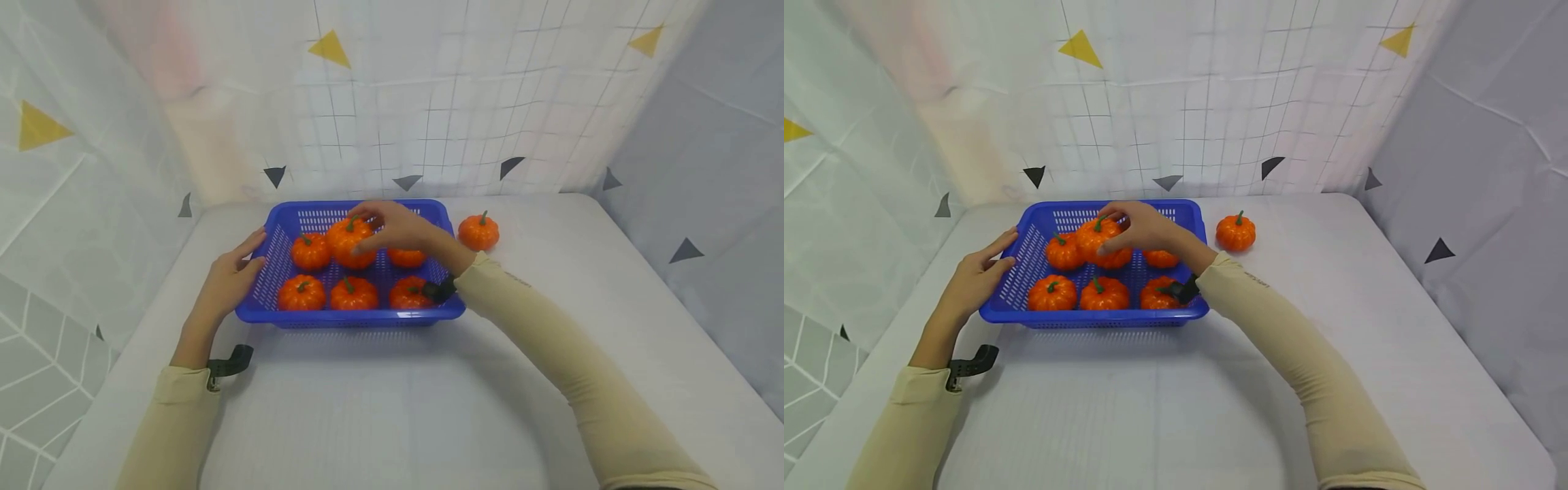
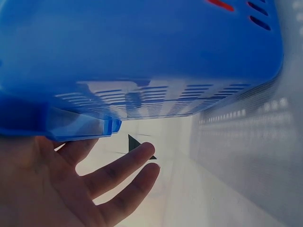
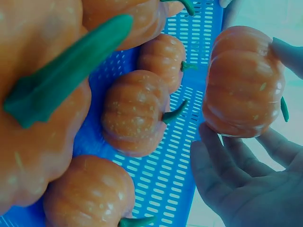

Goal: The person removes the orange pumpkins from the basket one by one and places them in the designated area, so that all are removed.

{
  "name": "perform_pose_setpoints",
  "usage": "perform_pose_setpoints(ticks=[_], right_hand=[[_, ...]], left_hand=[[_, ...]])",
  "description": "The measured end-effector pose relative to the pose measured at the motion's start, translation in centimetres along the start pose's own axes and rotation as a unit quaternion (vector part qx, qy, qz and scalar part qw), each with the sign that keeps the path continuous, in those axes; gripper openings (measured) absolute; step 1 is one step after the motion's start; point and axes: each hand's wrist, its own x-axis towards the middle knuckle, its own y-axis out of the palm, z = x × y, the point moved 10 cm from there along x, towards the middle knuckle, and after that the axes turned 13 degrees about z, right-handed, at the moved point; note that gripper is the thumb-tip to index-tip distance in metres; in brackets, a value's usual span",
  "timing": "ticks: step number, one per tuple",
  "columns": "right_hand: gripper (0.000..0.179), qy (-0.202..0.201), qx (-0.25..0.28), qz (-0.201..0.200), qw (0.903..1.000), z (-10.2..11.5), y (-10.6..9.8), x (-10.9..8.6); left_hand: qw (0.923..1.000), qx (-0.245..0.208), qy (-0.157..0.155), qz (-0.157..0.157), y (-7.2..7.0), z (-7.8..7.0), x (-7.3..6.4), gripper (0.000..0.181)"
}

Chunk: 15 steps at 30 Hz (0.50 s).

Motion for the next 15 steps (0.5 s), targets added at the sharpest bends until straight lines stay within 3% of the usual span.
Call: perform_pose_setpoints(ticks=[15], right_hand=[[0.066, -0.004, 0.029, -0.052, 0.9982, 0.3, -2.0, -2.9]], left_hand=[[1.0, -0.003, 0.009, -0.001, -0.1, -0.1, 0.1, 0.053]])
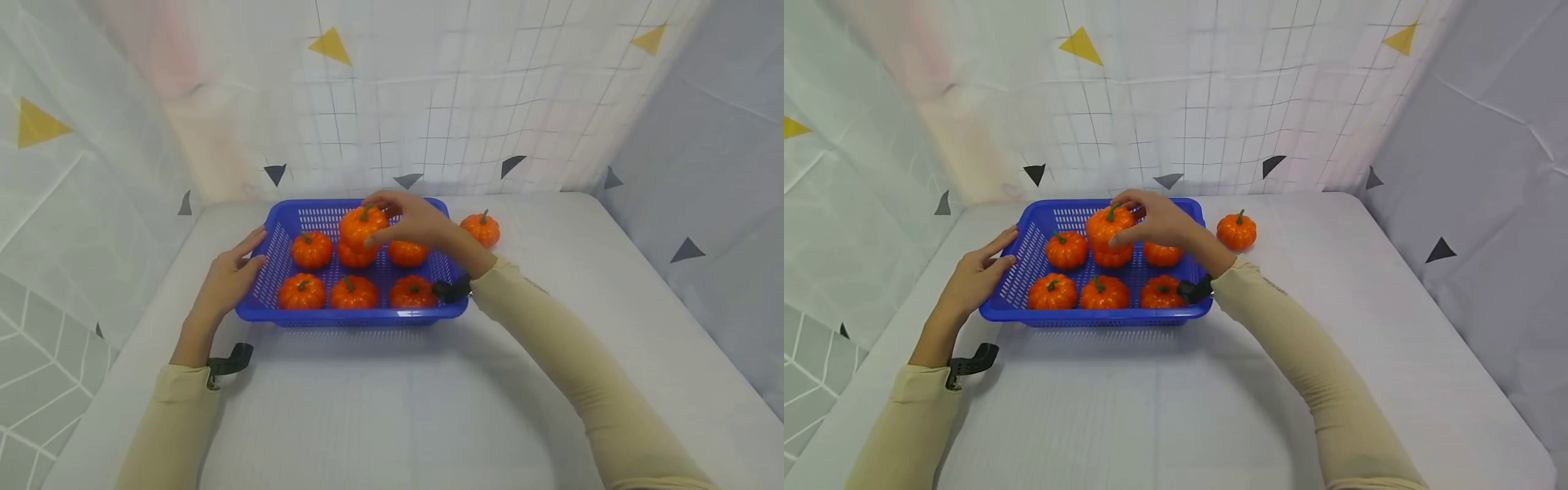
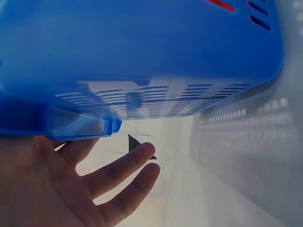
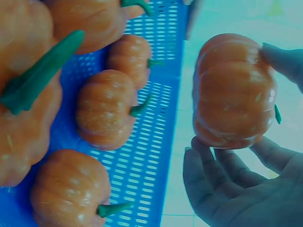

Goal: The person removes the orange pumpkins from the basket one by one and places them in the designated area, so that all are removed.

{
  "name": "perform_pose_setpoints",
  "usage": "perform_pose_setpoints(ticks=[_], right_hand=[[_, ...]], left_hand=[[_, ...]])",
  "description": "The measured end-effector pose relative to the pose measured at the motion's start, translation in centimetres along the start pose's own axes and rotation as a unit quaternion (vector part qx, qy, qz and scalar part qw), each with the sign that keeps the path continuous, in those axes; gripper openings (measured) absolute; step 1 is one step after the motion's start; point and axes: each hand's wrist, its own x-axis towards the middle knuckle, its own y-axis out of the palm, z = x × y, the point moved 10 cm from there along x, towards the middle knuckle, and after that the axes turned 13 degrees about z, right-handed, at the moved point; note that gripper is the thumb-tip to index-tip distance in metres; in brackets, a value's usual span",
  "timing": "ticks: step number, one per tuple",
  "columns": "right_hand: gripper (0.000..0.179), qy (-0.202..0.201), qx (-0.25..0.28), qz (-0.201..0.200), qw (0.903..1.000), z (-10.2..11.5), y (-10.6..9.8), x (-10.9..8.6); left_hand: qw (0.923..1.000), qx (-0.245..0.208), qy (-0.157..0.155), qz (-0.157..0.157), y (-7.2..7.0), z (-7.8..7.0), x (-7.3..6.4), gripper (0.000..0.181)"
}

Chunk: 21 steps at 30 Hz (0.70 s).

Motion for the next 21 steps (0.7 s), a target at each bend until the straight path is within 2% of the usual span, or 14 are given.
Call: perform_pose_setpoints(ticks=[3, 13, 21], right_hand=[[0.066, 0.004, -0.001, -0.01, 0.9999, 0.1, -0.5, -0.8], [0.065, -0.022, -0.02, -0.023, 0.9993, 1.3, -1.8, -2.2], [0.065, -0.008, 0.015, -0.042, 0.999, 0.4, -3.0, -3.5]], left_hand=[[1.0, -0.001, 0.004, 0.0, 0.1, 0.0, 0.1, 0.053], [1.0, -0.001, -0.001, 0.004, 0.1, -0.1, 0.1, 0.053], [1.0, -0.002, -0.006, 0.002, 0.0, -0.1, 0.0, 0.053]])
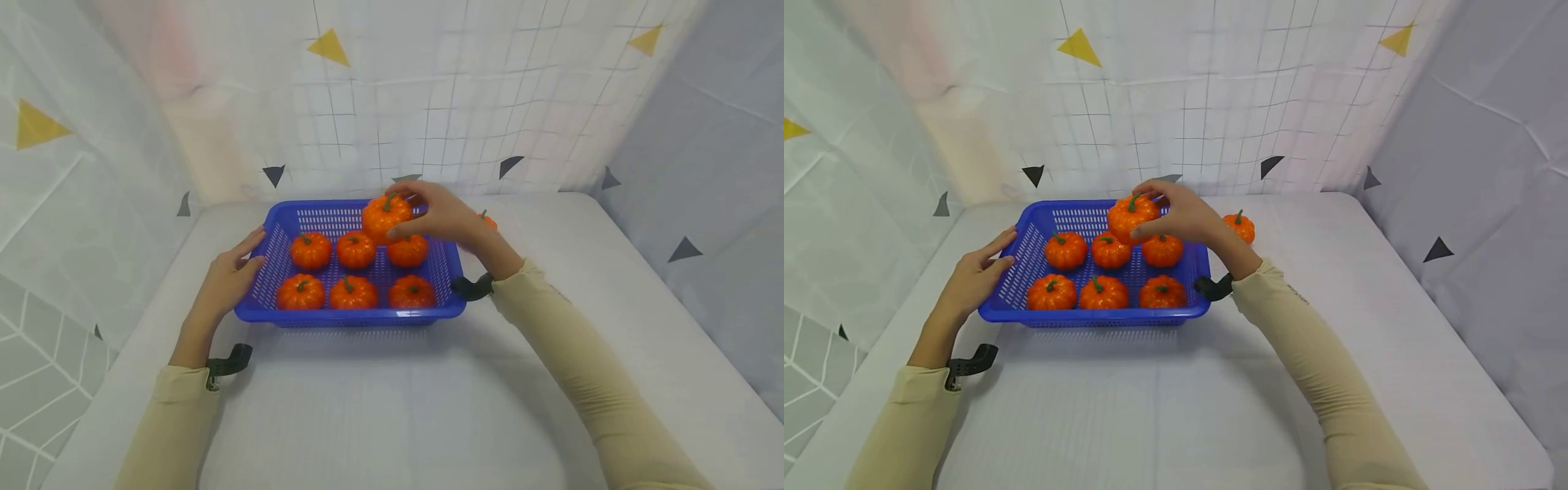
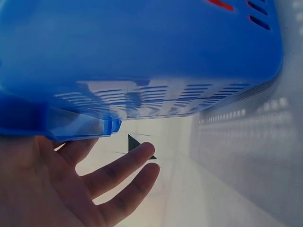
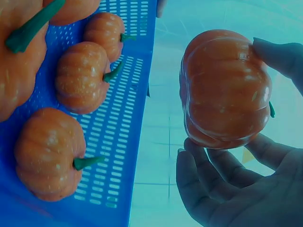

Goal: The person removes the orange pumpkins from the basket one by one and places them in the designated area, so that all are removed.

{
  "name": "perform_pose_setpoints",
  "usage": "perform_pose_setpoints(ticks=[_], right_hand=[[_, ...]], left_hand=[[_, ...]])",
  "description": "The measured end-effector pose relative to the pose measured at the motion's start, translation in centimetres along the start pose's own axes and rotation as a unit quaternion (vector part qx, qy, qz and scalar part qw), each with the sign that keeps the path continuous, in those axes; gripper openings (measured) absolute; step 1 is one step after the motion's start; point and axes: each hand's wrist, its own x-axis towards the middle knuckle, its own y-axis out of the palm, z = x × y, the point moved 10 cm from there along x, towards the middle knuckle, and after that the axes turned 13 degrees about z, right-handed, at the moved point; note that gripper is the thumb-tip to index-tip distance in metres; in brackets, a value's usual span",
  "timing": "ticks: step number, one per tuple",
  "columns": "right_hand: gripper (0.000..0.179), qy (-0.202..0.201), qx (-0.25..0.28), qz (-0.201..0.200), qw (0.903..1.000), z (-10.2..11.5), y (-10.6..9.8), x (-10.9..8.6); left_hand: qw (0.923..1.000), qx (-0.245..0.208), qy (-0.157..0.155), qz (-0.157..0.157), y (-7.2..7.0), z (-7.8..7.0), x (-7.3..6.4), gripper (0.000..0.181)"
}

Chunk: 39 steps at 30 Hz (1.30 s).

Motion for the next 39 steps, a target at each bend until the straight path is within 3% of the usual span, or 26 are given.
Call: perform_pose_setpoints(ticks=[6, 19, 31, 39], right_hand=[[0.067, 0.007, 0.046, -0.007, 0.9989, -1.0, -0.7, -0.8], [0.068, 0.031, -0.009, -0.077, 0.9965, -2.3, -4.0, -4.0], [0.068, 0.06, 0.021, -0.121, 0.9906, -5.2, -5.2, -6.4], [0.066, 0.052, 0.017, -0.132, 0.9898, -5.4, -5.7, -7.5]], left_hand=[[1.0, -0.001, -0.005, -0.002, 0.0, 0.3, 0.0, 0.053], [1.0, 0.007, -0.005, -0.002, 0.1, 0.1, 0.0, 0.053], [1.0, 0.001, -0.005, -0.001, 0.1, 0.3, -0.1, 0.053], [1.0, 0.003, -0.002, -0.001, 0.0, 0.2, -0.1, 0.053]])
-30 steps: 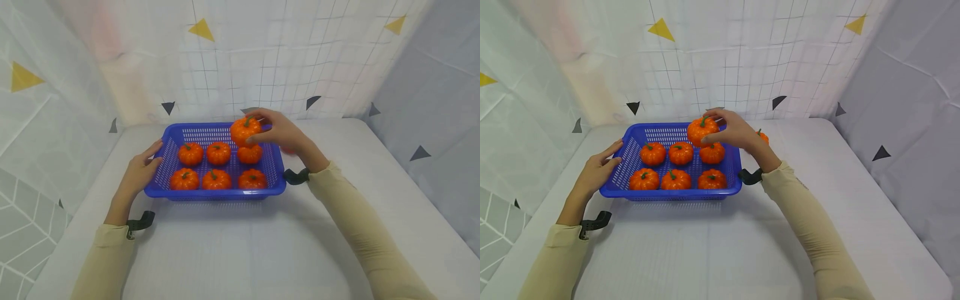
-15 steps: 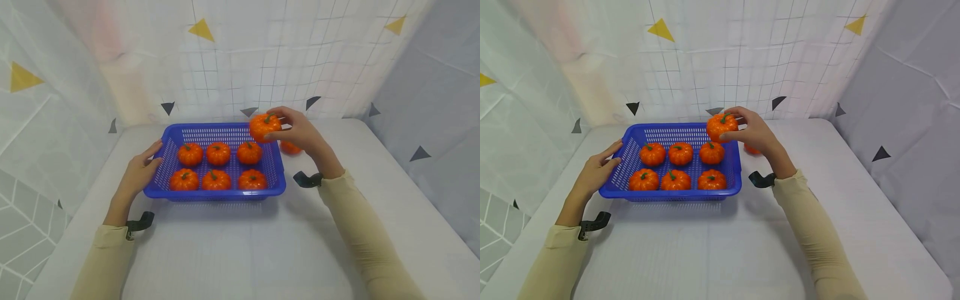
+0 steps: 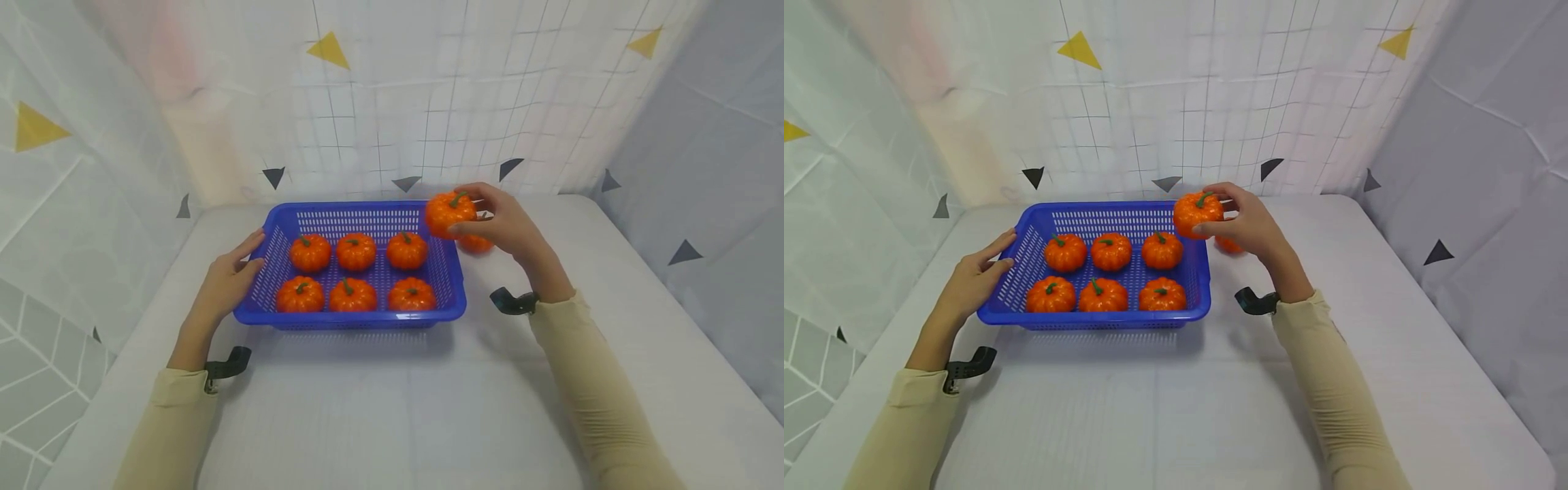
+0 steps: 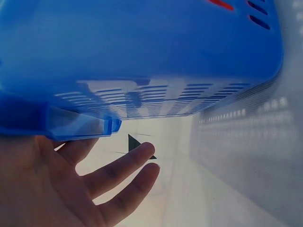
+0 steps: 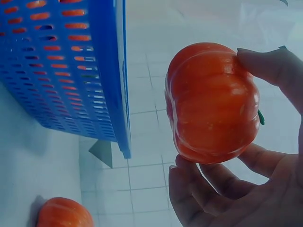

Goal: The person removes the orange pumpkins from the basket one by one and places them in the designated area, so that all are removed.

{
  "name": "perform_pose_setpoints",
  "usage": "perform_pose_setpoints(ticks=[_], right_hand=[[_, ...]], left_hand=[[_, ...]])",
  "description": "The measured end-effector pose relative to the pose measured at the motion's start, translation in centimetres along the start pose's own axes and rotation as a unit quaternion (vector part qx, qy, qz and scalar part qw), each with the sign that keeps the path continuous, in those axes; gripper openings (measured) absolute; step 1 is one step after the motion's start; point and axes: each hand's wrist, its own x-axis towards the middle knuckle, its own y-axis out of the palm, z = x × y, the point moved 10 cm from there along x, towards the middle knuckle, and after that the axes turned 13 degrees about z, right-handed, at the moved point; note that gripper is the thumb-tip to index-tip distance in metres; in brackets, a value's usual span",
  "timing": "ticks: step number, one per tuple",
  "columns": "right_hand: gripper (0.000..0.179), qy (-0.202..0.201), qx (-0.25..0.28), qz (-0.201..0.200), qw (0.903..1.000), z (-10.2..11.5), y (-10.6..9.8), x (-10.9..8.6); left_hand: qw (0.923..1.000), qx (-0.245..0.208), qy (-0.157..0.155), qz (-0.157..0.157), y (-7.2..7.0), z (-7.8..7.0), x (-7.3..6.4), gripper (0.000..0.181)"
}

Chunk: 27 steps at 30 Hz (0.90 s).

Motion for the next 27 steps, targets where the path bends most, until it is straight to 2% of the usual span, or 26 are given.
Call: perform_pose_setpoints(ticks=[13, 27], right_hand=[[0.071, 0.029, -0.042, -0.045, 0.9977, -0.7, -2.7, -1.2], [0.074, 0.071, -0.032, -0.074, 0.9942, -2.8, -4.6, -1.8]], left_hand=[[1.0, 0.001, -0.004, 0.003, -0.1, -0.5, 0.0, 0.053], [0.9999, -0.009, 0.012, 0.002, 0.0, -0.4, -0.1, 0.053]])
